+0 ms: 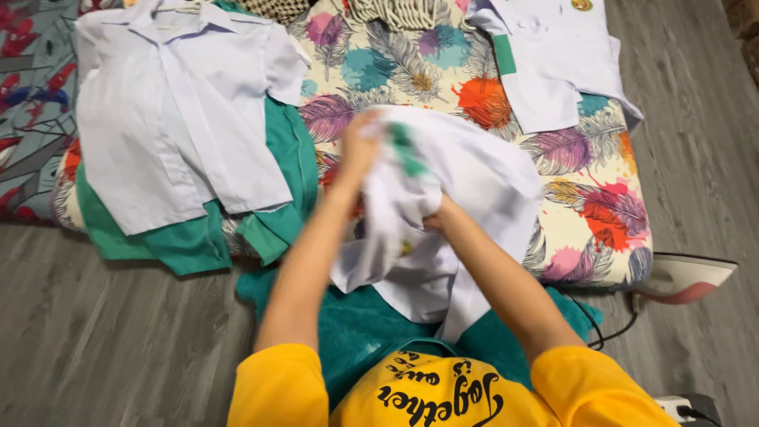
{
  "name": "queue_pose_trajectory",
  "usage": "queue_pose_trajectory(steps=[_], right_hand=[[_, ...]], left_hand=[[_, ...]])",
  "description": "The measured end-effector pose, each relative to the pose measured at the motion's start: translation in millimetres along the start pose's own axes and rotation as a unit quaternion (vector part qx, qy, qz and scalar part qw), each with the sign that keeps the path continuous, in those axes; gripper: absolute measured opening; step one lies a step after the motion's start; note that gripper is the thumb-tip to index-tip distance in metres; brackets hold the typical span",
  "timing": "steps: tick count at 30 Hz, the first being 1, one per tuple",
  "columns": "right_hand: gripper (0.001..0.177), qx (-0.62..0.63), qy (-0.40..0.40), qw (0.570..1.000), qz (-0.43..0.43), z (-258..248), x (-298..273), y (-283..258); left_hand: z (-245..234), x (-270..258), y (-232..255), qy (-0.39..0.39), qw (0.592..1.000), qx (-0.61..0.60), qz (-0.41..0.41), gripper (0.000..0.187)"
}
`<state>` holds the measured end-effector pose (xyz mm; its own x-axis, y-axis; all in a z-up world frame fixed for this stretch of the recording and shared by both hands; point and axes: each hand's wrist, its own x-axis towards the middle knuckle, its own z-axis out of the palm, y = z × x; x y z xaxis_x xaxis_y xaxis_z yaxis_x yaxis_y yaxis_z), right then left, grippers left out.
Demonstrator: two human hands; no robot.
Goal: The person irons a white short-sleeved shirt with green trim on a patterned surface. They button the collar, smooth the fabric, and use a handheld iron to press the collar, sleeves, and body of the shirt.
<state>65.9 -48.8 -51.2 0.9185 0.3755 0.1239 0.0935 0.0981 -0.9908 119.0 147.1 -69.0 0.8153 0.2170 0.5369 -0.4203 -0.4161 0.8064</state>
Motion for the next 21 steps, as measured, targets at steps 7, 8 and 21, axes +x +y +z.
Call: queue_pose_trajectory(steps=[7, 8, 21], right_hand=[[0.080, -0.227, -0.192, 0.953, -0.057, -54, -119, -74], [0.081, -0.239, -0.207, 0.946, -0.066, -48, -131, -70], [0.025, -0.613, 0.050, 0.776, 0.141, -104, -61, 98]], left_hand=[[-121, -43, -97, -0.025, 0.956, 0.196, -0.218, 0.033], [-122, -46, -93, -0.041, 0.933, 0.277, -0.227, 0.035], [-22, -16, 29, -0.180, 0.898, 0.400, -0.036, 0.059]])
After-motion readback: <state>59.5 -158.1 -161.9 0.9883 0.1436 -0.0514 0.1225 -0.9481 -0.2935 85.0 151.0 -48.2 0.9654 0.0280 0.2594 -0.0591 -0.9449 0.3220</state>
